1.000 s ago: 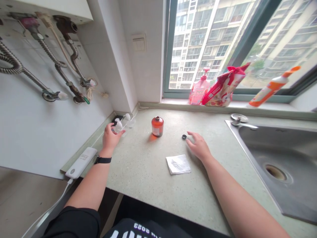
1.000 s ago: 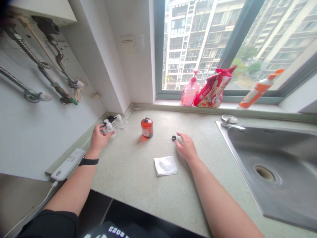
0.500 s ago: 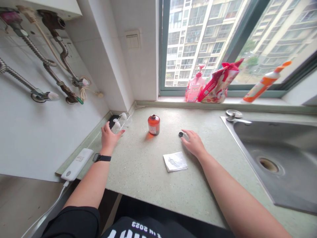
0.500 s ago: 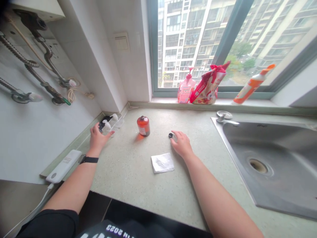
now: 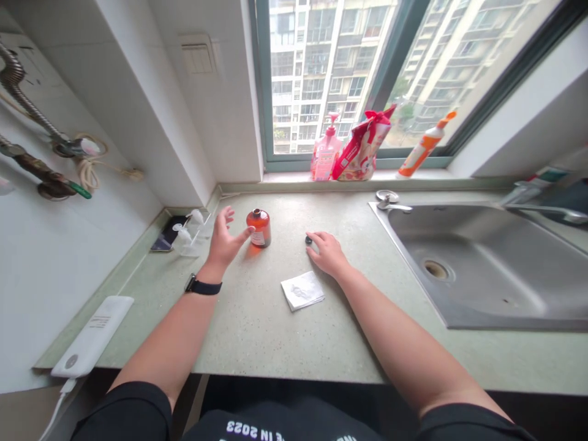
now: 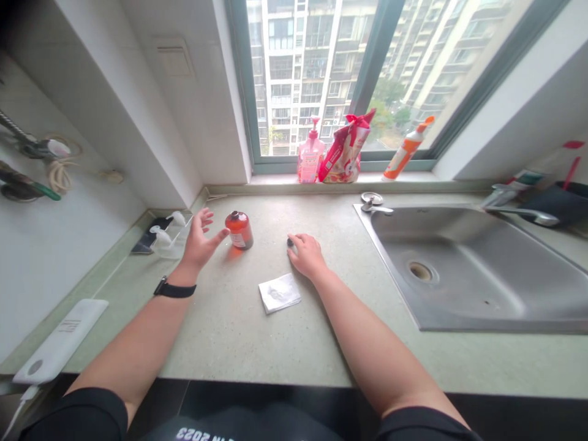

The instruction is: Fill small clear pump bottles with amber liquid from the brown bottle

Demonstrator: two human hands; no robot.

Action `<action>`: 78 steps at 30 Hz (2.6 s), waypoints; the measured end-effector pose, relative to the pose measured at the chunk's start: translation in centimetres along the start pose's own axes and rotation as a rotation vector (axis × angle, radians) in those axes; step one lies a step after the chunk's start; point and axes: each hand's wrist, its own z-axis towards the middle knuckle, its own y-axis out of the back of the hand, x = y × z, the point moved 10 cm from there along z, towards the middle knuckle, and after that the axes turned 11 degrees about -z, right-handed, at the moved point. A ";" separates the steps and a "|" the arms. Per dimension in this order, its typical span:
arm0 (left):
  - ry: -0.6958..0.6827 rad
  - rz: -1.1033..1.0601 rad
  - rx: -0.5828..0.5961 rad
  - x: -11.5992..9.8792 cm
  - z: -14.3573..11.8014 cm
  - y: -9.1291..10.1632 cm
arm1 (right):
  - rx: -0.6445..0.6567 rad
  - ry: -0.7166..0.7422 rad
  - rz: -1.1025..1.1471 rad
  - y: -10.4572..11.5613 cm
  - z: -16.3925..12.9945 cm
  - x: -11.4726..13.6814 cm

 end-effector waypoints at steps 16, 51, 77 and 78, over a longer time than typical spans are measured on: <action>0.093 -0.123 0.107 4.6 -1.7 -5.7 | -0.056 0.034 0.109 1.8 -0.2 0.3; -0.111 -0.244 0.449 -0.9 -4.4 -9.0 | -0.137 0.173 0.763 11.0 3.5 10.8; -0.094 -0.242 0.464 -0.9 -4.5 -9.0 | -0.136 0.419 0.482 11.6 2.7 12.8; -0.097 -0.241 0.464 -0.9 -4.5 -9.0 | -0.113 0.423 0.486 11.7 2.8 12.8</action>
